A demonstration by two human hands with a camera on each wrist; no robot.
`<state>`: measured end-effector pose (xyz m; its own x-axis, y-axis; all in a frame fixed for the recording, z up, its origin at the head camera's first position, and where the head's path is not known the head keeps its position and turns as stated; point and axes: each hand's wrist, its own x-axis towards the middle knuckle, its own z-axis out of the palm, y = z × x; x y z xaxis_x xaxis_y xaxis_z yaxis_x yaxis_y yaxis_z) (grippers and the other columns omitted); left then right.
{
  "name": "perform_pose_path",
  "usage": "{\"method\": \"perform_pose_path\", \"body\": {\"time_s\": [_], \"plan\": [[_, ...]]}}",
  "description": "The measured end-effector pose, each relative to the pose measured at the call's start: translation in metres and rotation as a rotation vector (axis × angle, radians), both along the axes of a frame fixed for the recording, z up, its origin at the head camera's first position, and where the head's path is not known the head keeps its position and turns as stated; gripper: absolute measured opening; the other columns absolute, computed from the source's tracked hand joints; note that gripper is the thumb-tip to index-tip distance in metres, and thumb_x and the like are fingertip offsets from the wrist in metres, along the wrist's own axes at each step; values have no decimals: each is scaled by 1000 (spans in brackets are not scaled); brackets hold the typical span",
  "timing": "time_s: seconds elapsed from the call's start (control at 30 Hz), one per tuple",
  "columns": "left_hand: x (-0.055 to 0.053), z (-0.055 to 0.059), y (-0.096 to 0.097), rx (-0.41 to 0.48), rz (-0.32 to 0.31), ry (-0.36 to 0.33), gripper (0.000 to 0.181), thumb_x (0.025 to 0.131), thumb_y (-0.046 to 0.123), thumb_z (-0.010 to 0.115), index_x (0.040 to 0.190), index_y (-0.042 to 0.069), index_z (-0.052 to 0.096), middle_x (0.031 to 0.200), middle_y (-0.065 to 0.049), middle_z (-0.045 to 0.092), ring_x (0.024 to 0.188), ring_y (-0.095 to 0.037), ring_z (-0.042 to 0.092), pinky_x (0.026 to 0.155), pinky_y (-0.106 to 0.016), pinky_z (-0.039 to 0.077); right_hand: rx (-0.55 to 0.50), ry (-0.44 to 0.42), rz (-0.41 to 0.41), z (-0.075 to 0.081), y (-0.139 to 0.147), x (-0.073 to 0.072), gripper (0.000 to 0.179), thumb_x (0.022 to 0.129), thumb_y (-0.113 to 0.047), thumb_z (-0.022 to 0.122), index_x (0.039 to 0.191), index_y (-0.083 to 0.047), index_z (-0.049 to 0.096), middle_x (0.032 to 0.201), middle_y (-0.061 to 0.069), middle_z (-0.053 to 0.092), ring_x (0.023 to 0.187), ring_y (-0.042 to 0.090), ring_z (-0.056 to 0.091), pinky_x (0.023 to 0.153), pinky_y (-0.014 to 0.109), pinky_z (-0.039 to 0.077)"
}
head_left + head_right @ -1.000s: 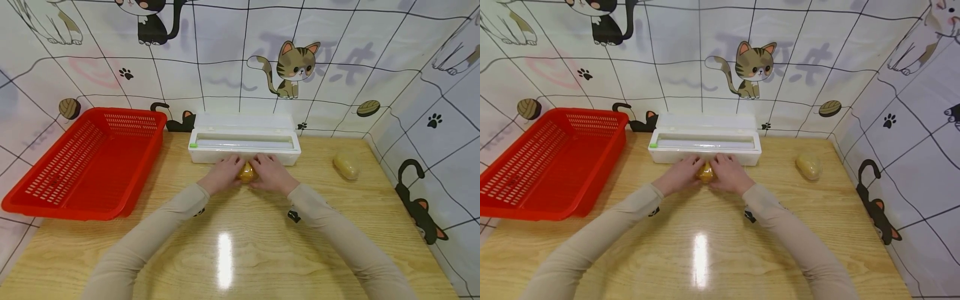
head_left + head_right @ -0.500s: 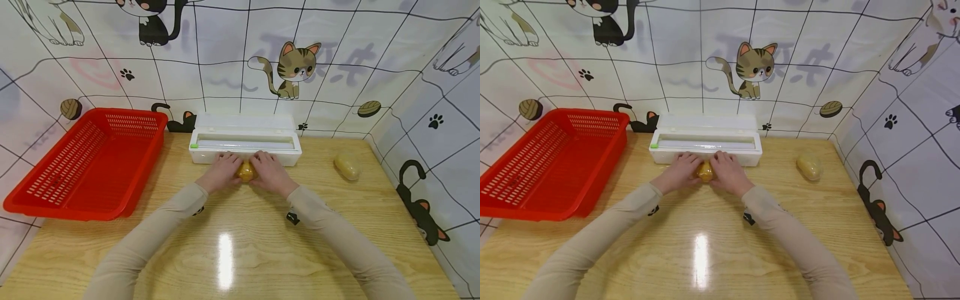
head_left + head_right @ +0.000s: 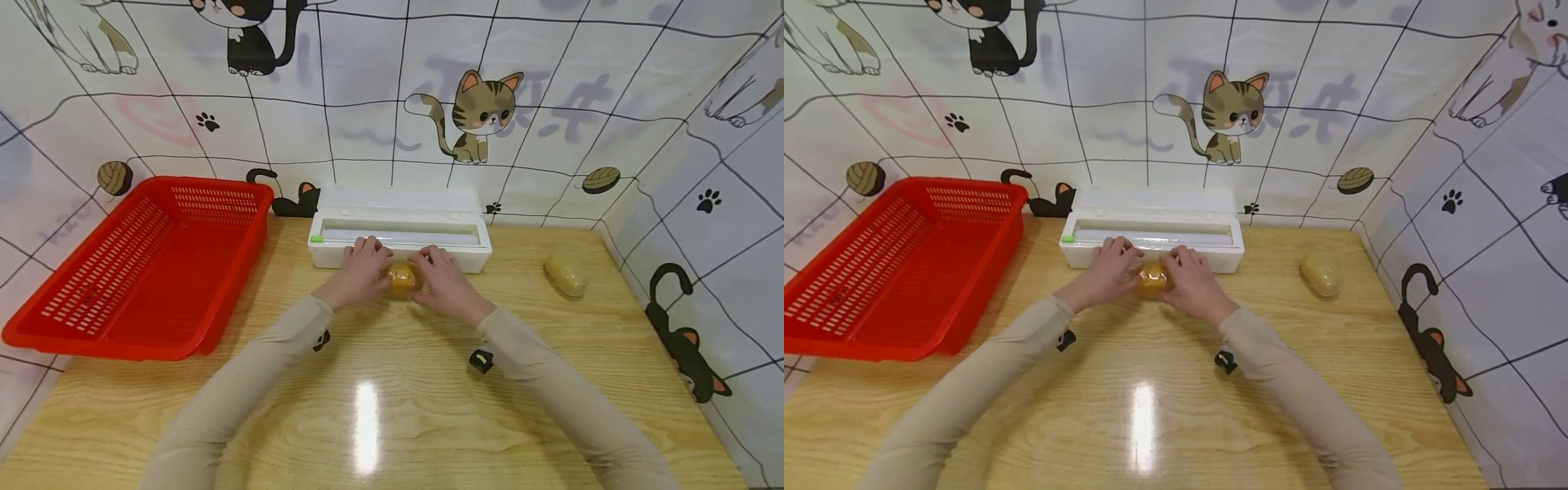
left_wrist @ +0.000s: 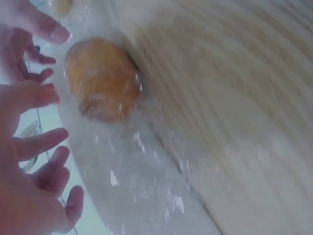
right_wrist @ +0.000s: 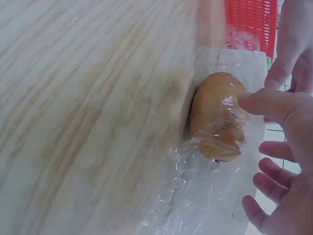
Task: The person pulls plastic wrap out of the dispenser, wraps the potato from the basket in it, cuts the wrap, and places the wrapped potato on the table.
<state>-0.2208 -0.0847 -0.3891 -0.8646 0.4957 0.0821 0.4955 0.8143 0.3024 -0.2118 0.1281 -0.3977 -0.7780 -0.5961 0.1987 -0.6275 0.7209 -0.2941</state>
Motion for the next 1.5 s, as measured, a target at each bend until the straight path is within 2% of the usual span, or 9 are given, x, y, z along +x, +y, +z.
{"method": "perform_pose_path", "body": {"time_s": [0.17,0.3,0.47,0.63,0.83,1.07,1.2,1.33,1.5], "plan": [[-3,6,-35,104,107,70,40,90,18,67,124,3,53,125,-17,41,112,-33,34,87,-48,30,7,-28,-9,3,-3,-4,54,82,-25,78,126,-4,54,120,13,47,107,29,43,91,46,37],[-10,1,-62,178,225,104,50,88,17,71,128,0,46,129,-23,36,118,-39,30,91,-52,29,42,-36,8,5,-7,-8,46,85,-24,76,122,-4,57,121,13,48,108,28,43,90,46,38],[-19,-7,-84,199,342,32,66,89,26,71,139,-3,40,136,-27,36,126,-42,30,101,-59,18,60,-8,41,11,-16,-15,35,88,-23,71,116,-5,61,120,13,48,108,28,44,86,46,40],[-24,-11,-94,147,412,-26,63,89,34,70,135,-1,45,122,-22,53,116,-41,45,102,-61,13,54,0,74,17,-25,-19,28,90,-22,68,111,-4,63,120,13,50,109,29,45,84,44,40],[-26,-11,-97,162,424,-22,49,88,30,72,121,2,52,106,-17,64,102,-36,55,102,-62,13,51,-3,112,22,-41,-23,21,90,-18,65,108,-5,65,118,13,50,107,28,45,83,44,40],[-30,-10,-100,148,412,-26,39,85,30,75,106,4,55,85,-10,63,91,-31,60,104,-59,17,75,20,169,31,-72,-36,21,91,-15,64,109,-5,64,116,11,52,111,29,46,91,46,39],[-35,-1,-100,72,393,-76,40,86,31,75,104,2,55,84,-11,61,85,-32,57,100,-57,24,162,53,229,36,-95,-49,27,94,-15,62,118,-5,62,117,10,56,109,26,51,94,40,41],[-42,11,-100,-12,378,-131,43,84,33,75,105,0,56,86,-12,60,81,-31,55,86,-50,38,273,65,283,41,-117,-59,32,95,-12,57,127,-7,59,124,8,57,114,23,52,97,37,41],[-49,22,-101,7,365,-207,42,82,29,79,103,0,57,90,-13,61,83,-31,54,76,-44,45,380,158,343,45,-139,-67,41,96,-6,54,137,-11,53,136,5,52,125,23,47,101,37,40]]}}
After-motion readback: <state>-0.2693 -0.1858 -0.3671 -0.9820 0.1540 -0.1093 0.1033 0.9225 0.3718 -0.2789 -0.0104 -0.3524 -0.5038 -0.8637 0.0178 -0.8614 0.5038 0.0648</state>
